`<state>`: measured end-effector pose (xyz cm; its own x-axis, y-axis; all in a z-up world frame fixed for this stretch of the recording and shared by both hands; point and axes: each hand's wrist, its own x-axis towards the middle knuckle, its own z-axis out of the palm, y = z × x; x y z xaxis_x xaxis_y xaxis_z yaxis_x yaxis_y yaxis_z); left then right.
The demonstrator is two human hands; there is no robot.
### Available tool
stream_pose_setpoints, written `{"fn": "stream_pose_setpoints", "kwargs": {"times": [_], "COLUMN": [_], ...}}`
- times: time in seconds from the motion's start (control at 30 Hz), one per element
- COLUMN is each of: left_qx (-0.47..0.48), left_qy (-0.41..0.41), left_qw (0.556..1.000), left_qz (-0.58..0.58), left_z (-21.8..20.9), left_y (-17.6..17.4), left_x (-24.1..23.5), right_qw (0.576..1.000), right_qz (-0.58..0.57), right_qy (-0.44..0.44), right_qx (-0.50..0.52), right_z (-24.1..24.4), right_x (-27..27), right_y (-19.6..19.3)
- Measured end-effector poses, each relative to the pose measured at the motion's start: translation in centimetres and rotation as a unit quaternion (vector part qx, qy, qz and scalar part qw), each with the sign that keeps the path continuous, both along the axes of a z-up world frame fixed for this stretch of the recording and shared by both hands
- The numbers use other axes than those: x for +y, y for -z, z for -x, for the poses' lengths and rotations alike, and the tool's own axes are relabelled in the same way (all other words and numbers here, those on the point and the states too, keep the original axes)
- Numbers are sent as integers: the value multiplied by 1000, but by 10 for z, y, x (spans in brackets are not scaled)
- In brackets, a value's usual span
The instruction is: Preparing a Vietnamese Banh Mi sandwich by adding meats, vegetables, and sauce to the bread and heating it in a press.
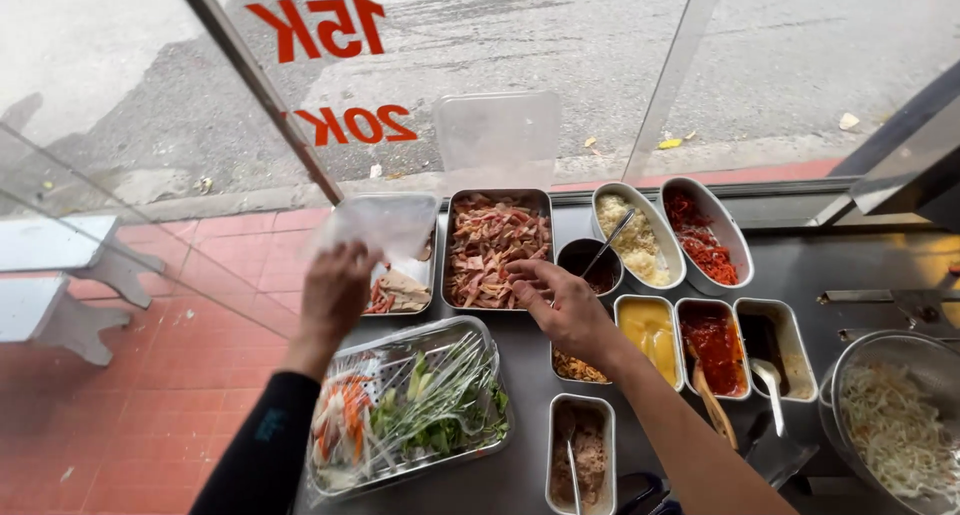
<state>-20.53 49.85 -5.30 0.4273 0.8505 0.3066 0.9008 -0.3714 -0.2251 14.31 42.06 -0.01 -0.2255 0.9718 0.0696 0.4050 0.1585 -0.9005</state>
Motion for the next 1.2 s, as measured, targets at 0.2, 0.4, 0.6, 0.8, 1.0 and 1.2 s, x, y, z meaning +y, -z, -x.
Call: {"fn": "stream_pose_setpoints", "kwargs": {"times": [0.2, 0.4, 0.6, 0.8, 1.0, 1.2], "left_qx": [14, 29, 80, 63, 235, 238], "left_qy": [10, 4, 53, 80, 52, 113], "left_qw": [997, 989, 986, 982, 935, 946], "left_qz": [75, 147, 138, 159, 262, 187], "left_z": [14, 4, 9, 18, 6, 29], "left_y": [82, 85, 106, 108, 87, 136], "left_x": [-48, -37, -18, -8, -10, 8], "right_qw": [999, 987, 997, 996, 997, 991], "right_qz": [36, 155, 70, 85, 73, 136], "right_qy": [-22, -2, 5, 25, 11, 9], "right_qx": [-18, -46, -20, -32, -20, -17], "right_z": [10, 18, 6, 23, 39, 72], "right_x": [-11, -25, -16, -10, 0, 6], "right_y": [11, -3, 34, 34, 63, 79]}}
